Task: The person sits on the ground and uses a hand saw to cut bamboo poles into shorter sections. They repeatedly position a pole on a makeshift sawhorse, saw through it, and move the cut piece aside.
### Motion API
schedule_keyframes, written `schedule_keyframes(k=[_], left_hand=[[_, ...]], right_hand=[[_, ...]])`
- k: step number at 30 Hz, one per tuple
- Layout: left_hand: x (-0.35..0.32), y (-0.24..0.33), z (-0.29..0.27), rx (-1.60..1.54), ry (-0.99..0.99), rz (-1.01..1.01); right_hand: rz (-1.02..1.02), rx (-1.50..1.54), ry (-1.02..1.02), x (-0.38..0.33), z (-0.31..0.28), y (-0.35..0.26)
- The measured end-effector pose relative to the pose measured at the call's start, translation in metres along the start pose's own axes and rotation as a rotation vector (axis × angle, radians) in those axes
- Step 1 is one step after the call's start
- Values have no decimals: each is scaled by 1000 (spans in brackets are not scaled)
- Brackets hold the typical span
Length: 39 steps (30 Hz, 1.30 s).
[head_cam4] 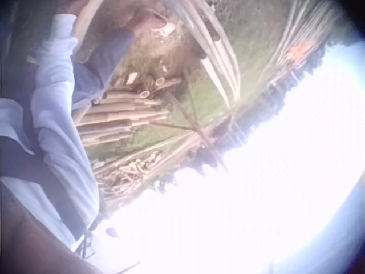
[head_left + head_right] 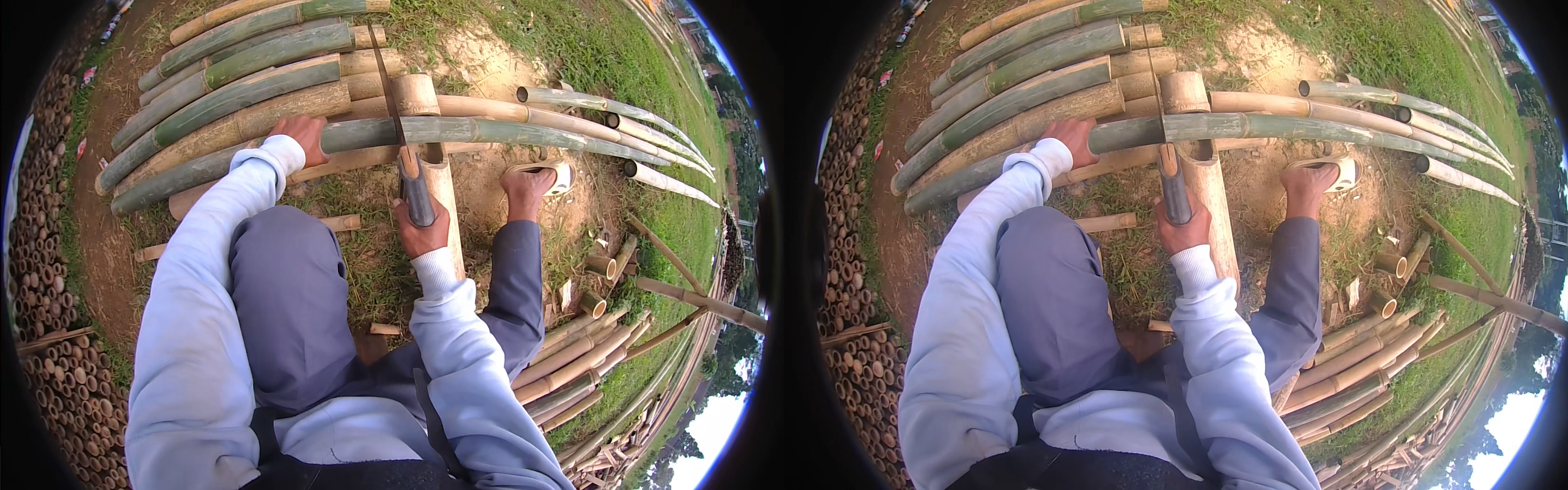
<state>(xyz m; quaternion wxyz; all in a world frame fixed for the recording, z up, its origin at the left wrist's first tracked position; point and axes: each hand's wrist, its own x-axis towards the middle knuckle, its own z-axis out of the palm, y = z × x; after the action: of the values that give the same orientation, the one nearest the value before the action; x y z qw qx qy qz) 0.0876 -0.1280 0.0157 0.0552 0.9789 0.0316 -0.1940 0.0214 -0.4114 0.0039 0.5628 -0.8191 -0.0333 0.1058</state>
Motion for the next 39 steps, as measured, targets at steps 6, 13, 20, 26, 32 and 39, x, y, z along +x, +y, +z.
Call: schedule_keyframes(k=[6, 13, 20, 26, 32, 39], left_hand=[[2, -8, 4, -34, -32, -27], [7, -2, 16, -36, 22, 12], [-3, -26, 30, -47, 27, -54], [10, -18, 37, -98, 62, 26], [7, -9, 48, -66, -2, 8], [6, -11, 52, -39, -22, 48]], right_hand=[[131, -86, 15, -201, -68, -33], [-14, -34, 21, -30, -21, 4], [98, 14, -11, -110, -25, -5], [51, -151, 83, -168, -57, -15], [-31, -123, 20, -13, 1, 6], [-178, -295, 119, -139, -35, -19]])
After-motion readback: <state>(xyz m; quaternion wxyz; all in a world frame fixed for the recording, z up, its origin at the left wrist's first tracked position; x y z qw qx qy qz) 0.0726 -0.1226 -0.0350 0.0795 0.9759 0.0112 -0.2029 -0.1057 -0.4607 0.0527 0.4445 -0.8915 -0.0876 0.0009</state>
